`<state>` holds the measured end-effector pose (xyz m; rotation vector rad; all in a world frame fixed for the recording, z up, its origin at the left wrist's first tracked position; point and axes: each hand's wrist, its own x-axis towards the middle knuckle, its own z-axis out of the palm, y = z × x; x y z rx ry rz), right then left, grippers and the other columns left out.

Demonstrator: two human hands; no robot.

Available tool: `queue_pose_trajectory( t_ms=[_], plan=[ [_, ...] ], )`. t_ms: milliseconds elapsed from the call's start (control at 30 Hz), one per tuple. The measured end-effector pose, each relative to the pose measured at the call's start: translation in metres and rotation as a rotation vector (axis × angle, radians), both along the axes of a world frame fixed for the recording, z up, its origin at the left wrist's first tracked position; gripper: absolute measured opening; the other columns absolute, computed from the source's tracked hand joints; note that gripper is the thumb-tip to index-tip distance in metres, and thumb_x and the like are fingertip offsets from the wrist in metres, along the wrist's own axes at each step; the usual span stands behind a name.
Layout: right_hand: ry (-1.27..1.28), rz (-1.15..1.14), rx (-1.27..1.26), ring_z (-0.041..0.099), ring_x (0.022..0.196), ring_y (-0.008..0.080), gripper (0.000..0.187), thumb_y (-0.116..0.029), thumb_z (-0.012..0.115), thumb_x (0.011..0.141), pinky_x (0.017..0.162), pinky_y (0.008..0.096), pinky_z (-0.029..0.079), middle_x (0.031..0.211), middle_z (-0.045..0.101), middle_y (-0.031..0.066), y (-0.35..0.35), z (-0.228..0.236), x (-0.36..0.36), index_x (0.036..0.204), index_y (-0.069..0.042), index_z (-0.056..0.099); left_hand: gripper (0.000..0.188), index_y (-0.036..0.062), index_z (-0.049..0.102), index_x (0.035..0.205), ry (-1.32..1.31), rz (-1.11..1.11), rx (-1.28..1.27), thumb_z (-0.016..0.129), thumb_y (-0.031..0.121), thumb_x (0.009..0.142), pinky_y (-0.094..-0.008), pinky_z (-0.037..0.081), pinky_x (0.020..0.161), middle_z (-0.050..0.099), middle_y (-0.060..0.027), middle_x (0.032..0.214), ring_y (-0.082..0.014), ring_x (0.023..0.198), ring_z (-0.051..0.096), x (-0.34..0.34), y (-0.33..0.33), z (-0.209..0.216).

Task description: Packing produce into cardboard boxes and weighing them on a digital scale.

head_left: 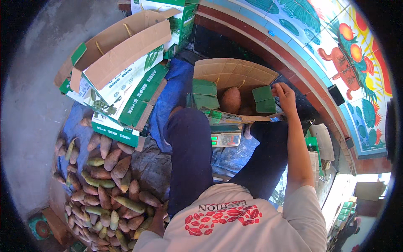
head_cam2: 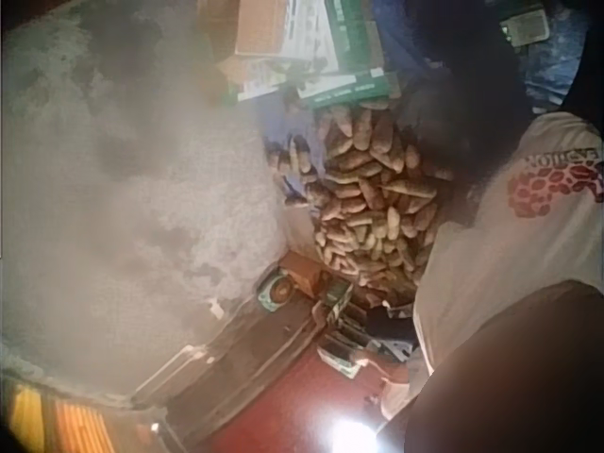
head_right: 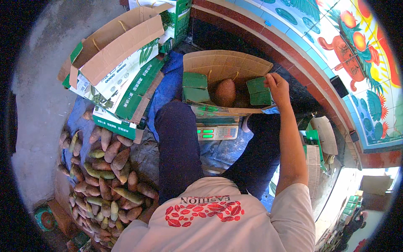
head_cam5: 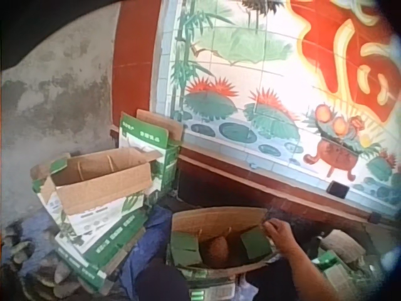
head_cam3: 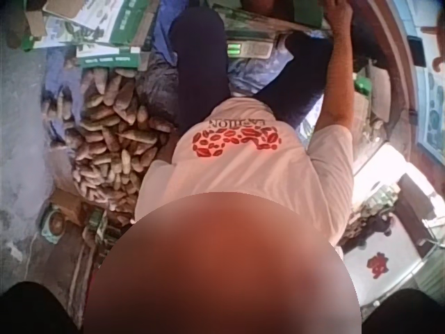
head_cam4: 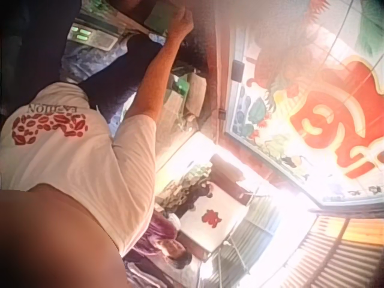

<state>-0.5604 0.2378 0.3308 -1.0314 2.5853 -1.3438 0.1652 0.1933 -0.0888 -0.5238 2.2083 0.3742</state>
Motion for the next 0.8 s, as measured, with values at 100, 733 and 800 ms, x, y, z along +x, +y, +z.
queue_pose_trajectory(
  t_ms=[100,733,800],
  plan=[
    [-0.045,-0.059,0.026,0.060,0.065,0.0121,0.024,-0.020,0.053,0.090,0.061,0.0248,0.048,0.073,0.062,0.0074,0.001,0.000,0.003,0.089,0.003,0.061,0.064,0.0144,0.039,0.130,-0.044,-0.076,-0.004,0.057,0.043,0.076,-0.0358,0.037,0.097,0.042,-0.0167,0.131,-0.0332,0.114,0.047,0.005,0.002,-0.004],
    [-0.004,-0.060,0.015,0.061,0.063,0.0143,0.023,-0.020,0.055,0.087,0.059,0.0274,0.049,0.070,0.063,0.0095,0.009,-0.009,0.004,0.086,0.002,0.061,0.058,0.0079,0.049,0.120,0.362,0.438,-0.168,0.063,0.037,0.071,-0.0420,0.042,0.093,0.043,-0.0202,0.129,-0.0357,0.115,0.046,0.018,-0.003,-0.027],
    [0.002,-0.061,0.038,0.061,0.063,0.0146,0.023,-0.021,0.056,0.087,0.059,0.0278,0.049,0.069,0.063,0.0096,0.011,-0.011,0.000,0.087,0.002,0.061,0.057,0.0078,0.050,0.119,0.313,0.458,-0.131,0.063,0.037,0.071,-0.0421,0.042,0.093,0.044,-0.0203,0.128,-0.0358,0.114,0.047,0.009,-0.010,-0.023]
  ],
)
